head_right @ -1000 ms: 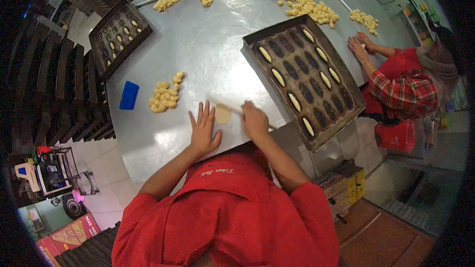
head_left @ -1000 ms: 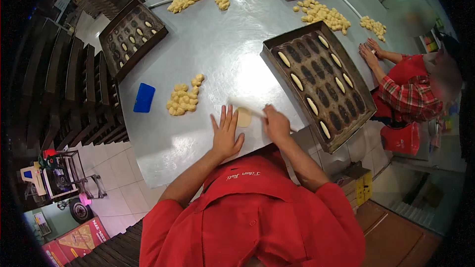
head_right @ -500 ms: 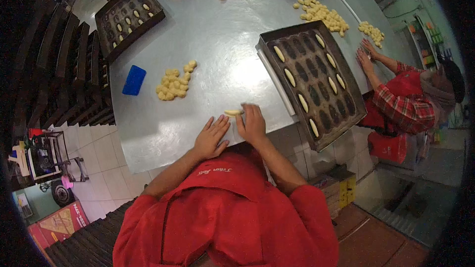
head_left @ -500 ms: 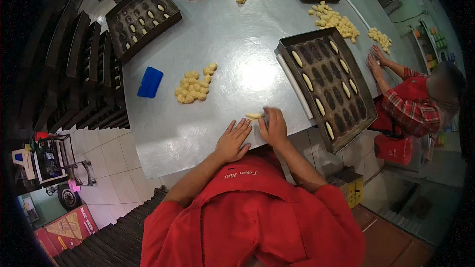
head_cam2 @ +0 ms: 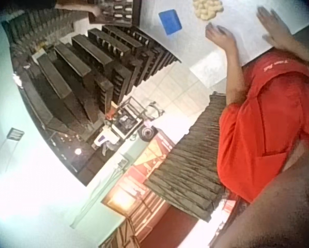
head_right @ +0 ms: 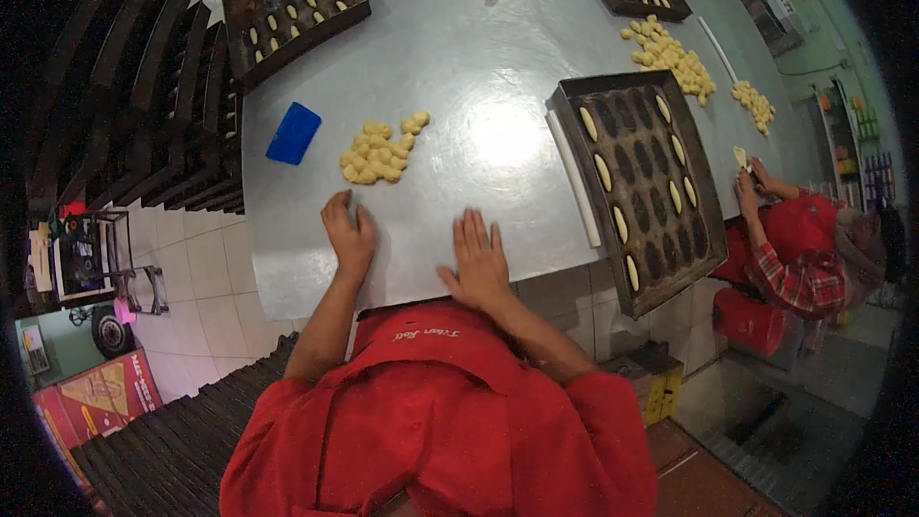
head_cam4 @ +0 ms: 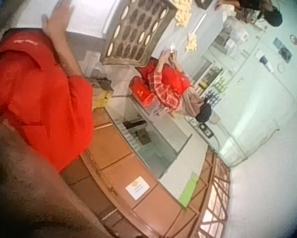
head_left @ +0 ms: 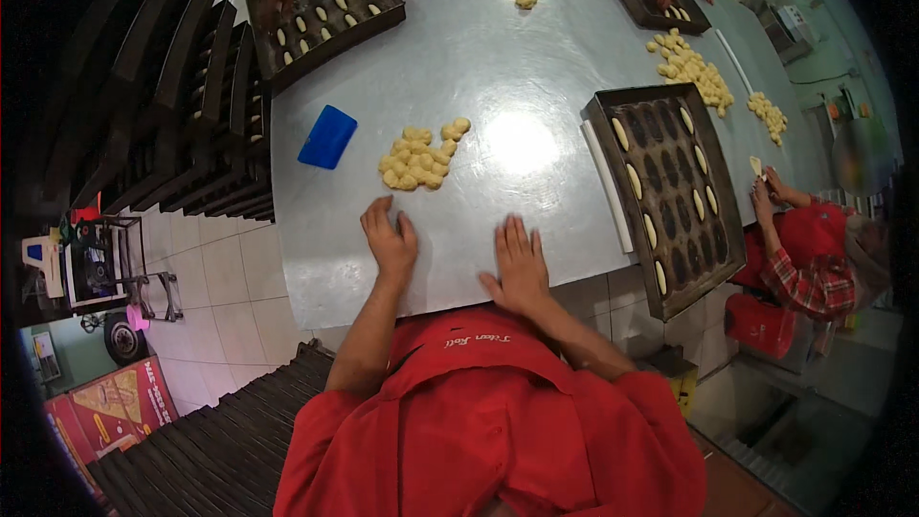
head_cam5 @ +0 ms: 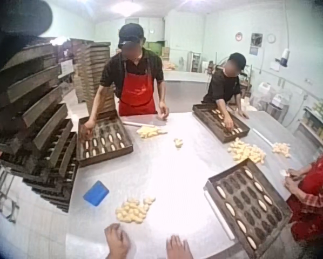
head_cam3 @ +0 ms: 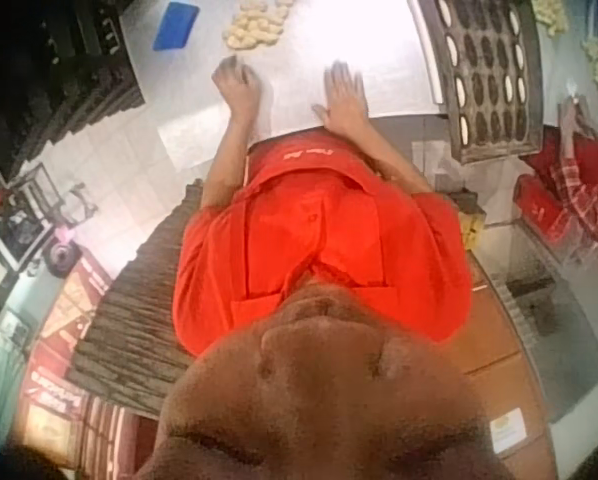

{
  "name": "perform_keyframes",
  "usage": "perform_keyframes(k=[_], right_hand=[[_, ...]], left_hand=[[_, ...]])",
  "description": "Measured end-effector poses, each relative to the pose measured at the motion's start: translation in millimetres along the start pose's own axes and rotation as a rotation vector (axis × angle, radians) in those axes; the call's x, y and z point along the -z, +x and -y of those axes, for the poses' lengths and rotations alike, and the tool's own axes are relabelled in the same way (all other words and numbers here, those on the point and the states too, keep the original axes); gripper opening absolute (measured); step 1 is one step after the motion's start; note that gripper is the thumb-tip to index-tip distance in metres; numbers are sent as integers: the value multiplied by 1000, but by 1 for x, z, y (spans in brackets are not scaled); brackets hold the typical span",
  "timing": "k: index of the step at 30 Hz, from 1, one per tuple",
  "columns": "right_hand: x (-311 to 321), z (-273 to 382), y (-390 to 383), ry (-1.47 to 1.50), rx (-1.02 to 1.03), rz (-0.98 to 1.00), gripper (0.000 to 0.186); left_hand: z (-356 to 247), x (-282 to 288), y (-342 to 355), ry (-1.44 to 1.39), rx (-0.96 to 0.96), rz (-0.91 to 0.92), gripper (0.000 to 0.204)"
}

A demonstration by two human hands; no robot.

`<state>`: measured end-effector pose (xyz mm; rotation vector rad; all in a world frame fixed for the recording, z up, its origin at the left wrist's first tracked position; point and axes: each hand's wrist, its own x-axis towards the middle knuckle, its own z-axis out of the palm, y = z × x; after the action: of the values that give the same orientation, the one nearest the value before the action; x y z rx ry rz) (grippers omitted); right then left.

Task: The recorder takes a baking tray from a rack, brings it to a table, and then rolls and shapes pieces of dough into oblong shapes, placing them onto the tray.

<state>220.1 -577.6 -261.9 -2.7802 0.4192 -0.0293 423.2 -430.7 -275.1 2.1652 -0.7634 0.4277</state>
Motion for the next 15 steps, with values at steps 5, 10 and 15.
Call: perform_keyframes(k=[5, 10, 15], right_hand=[[24, -63, 122, -204, -156, -399, 77], [62, -97, 122, 202, -165, -314, 48], [54, -93, 42, 276, -161, -181, 22]], left_hand=[[4, -15, 34, 16, 187, 47, 34], [28, -3, 18, -107, 225, 25, 27], [20, 38, -31, -8, 88, -2, 27]])
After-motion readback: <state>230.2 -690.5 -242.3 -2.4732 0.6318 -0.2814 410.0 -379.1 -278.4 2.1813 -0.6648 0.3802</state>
